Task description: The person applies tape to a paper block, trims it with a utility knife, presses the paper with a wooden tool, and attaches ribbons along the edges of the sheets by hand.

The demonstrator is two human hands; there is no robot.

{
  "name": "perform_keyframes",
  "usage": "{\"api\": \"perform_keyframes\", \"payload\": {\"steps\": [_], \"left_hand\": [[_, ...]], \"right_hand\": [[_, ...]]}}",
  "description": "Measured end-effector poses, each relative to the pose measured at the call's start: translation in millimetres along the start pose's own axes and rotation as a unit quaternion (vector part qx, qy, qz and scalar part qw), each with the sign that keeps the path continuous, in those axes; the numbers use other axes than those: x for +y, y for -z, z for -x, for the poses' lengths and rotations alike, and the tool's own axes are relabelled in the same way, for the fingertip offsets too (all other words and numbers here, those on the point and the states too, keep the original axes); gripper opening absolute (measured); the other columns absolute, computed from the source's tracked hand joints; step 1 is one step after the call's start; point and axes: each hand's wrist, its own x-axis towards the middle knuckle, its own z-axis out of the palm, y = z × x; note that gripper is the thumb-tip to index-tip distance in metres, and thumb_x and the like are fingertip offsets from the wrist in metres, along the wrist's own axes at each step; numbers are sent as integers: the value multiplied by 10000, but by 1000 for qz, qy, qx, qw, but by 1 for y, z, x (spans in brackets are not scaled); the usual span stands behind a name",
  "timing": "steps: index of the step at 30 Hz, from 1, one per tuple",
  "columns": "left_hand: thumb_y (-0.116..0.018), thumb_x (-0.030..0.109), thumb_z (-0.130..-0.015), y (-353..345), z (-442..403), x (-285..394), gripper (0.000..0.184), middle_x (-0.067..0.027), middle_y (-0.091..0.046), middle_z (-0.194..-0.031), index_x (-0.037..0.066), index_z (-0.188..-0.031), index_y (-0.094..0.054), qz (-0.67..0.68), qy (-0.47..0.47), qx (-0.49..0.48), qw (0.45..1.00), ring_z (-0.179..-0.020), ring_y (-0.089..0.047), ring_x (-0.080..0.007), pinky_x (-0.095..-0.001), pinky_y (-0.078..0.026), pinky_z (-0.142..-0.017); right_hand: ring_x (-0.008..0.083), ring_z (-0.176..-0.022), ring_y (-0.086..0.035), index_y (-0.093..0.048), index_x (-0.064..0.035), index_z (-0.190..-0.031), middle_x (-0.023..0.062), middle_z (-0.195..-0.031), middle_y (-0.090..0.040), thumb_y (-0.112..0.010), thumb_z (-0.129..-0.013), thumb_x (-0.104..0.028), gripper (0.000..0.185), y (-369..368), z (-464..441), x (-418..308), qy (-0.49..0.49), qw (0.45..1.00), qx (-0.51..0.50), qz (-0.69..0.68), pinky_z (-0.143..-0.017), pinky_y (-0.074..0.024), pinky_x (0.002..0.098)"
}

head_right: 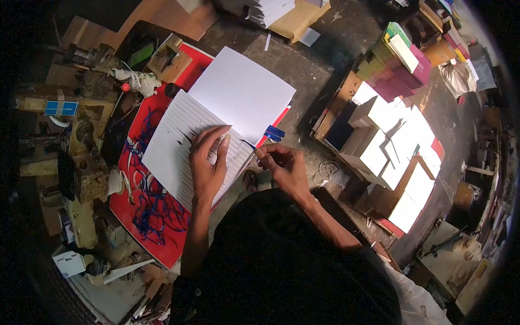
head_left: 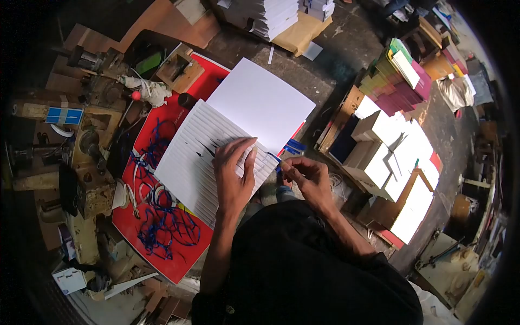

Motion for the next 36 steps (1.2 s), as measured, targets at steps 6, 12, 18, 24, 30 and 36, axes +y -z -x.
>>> {"api": "perform_keyframes", "payload": {"steps": [6,12,18,24,30,36], "left_hand": [[-669,133,-954,-5,-2,2,185,-121,-702,-1059,18,-1091,-717,5,9,17,1000,-999,-645,-221,-342,-491,-895],[-770,166,-906,1,4,29,221,-35,-710,-745,-49,-950,-742,172,226,-86,955,-665,-609,-65,-218,-475,-607],[-802,131,-866,-8,0,22,195,-63,-728,-827,-40,-951,-763,177,159,-64,969,-714,-622,-88,-236,-489,-617],[-805,97,-836,-16,-12,9,144,-86,-663,-856,-4,-934,-773,53,45,-36,997,-829,-633,-174,-292,-513,-674],[-785,96,-824,-17,-12,14,115,-95,-635,-890,3,-881,-748,28,20,-24,999,-890,-604,-267,-378,-491,-768],[-758,96,-839,-20,-7,12,115,-89,-628,-919,21,-920,-726,-33,-39,-13,999,-927,-577,-283,-412,-478,-796]], "right_hand": [[82,-717,-613,-716,49,-989,27,-767,-665,-697,-974,-165,216,-4,4,-8,24,1000,17,7,-655,-484,249],[79,-765,-619,-722,48,-1007,31,-821,-681,-696,-968,-114,169,-2,12,-3,66,998,13,-22,-679,-486,230],[65,-730,-599,-718,41,-977,28,-798,-682,-727,-940,-136,181,-7,13,-11,45,998,37,15,-664,-484,243],[82,-746,-603,-723,44,-987,32,-783,-674,-719,-966,-205,250,-4,5,-6,11,998,31,49,-679,-483,237],[93,-759,-647,-740,16,-947,49,-806,-719,-739,-947,-234,250,-8,0,0,-9,999,38,-24,-708,-512,257],[100,-775,-664,-742,12,-952,62,-821,-731,-726,-954,-206,219,-8,0,-1,-23,999,36,-31,-728,-528,267]]}}
